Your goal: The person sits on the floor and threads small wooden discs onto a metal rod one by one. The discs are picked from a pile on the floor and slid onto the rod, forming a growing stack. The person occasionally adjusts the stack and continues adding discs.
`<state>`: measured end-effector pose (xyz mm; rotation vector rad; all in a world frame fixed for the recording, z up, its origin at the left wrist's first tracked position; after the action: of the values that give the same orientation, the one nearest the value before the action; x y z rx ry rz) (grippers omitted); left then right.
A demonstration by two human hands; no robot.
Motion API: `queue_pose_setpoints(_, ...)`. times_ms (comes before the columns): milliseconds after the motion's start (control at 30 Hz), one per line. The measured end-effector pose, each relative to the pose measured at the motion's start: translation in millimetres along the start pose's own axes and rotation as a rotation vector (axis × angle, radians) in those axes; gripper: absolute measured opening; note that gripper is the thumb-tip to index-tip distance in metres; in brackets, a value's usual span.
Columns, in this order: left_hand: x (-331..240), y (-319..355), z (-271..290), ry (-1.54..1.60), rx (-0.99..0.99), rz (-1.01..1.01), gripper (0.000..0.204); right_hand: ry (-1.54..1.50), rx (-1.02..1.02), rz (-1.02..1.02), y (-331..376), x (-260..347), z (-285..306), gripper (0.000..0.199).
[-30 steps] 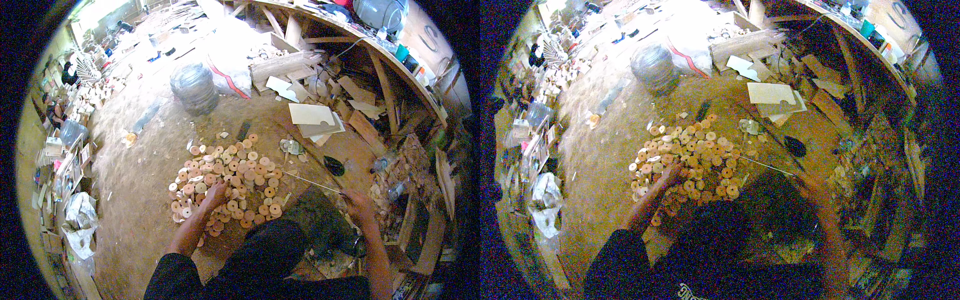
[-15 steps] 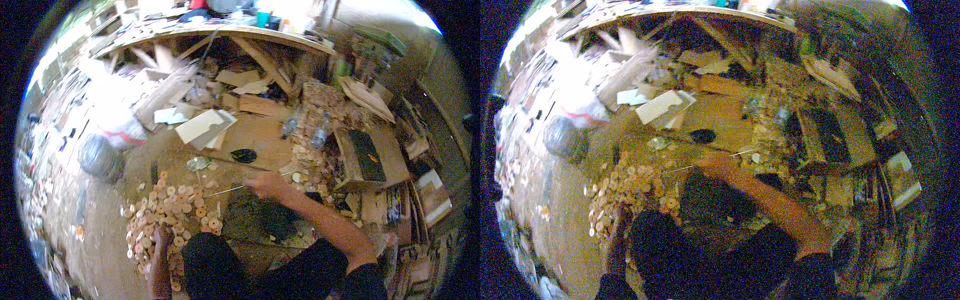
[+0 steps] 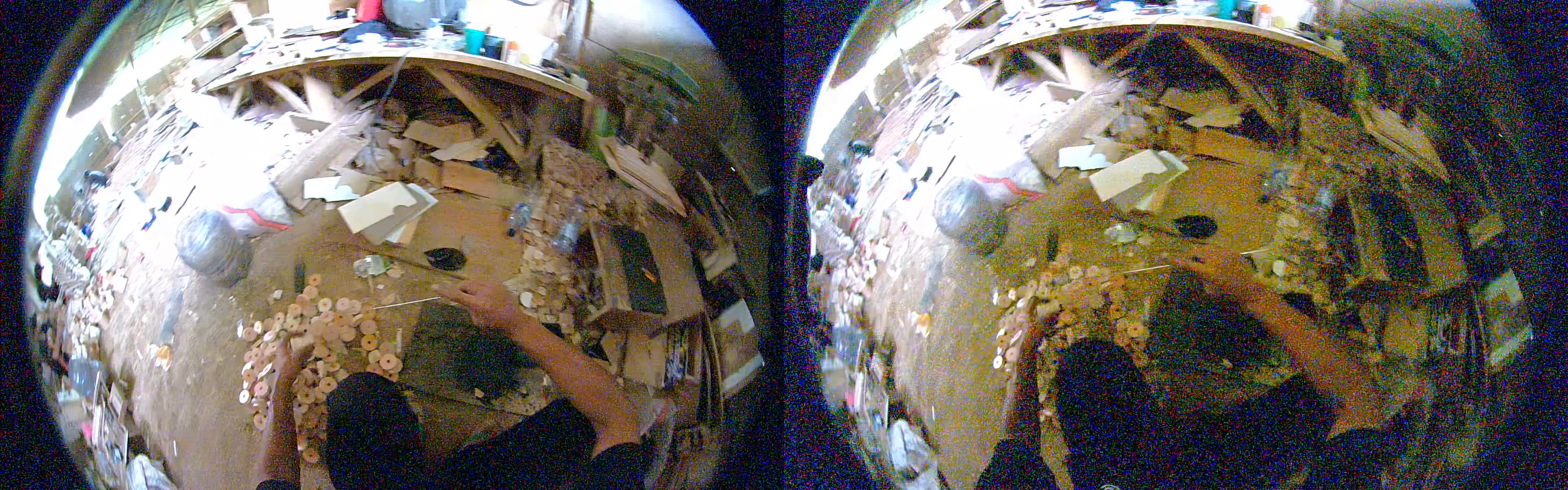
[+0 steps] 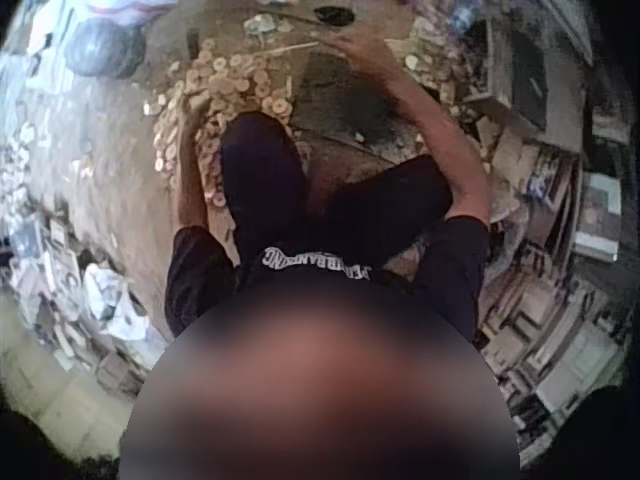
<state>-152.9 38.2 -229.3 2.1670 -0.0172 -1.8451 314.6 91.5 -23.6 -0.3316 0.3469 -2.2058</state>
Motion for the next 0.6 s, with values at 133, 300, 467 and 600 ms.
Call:
queue_pose_setpoints(133,-69.2,14.0,-37.5,0.467,0.237,-0.033,0.045,-0.016,-0.053,0.081,-10.4,9.1,1.0,0.075)
queue_pose_setpoints(300,-104.7,21.9,-79.2,0.679,0.427,-0.019,0.048,0.092,0.142,0.065,-16.2,5.2,-7.4,0.078)
queue_pose_setpoints(467,-102.3,18.7,-91.8,0.738,0.443,-0.008,0.048,0.057,0.080,0.080,-12.5,0.4,-11.7,0.081)
queue_pose_setpoints(600,-109.5,20.7,-96.7,0.535,0.422,0.018,0.042,0.083,0.127,0.078,-10.3,-1.2,-11.1,0.078)
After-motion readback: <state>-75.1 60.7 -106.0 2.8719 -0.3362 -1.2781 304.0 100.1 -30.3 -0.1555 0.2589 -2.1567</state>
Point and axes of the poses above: each hand's wrist, its own y-axis away from the middle knuckle, its own z-axis out of the back of the hand, x = y × z, the point moved 1 cm from there along -y, towards the middle knuckle, and after that the axes turned 4 degrees about z, right-handed, at the moved point
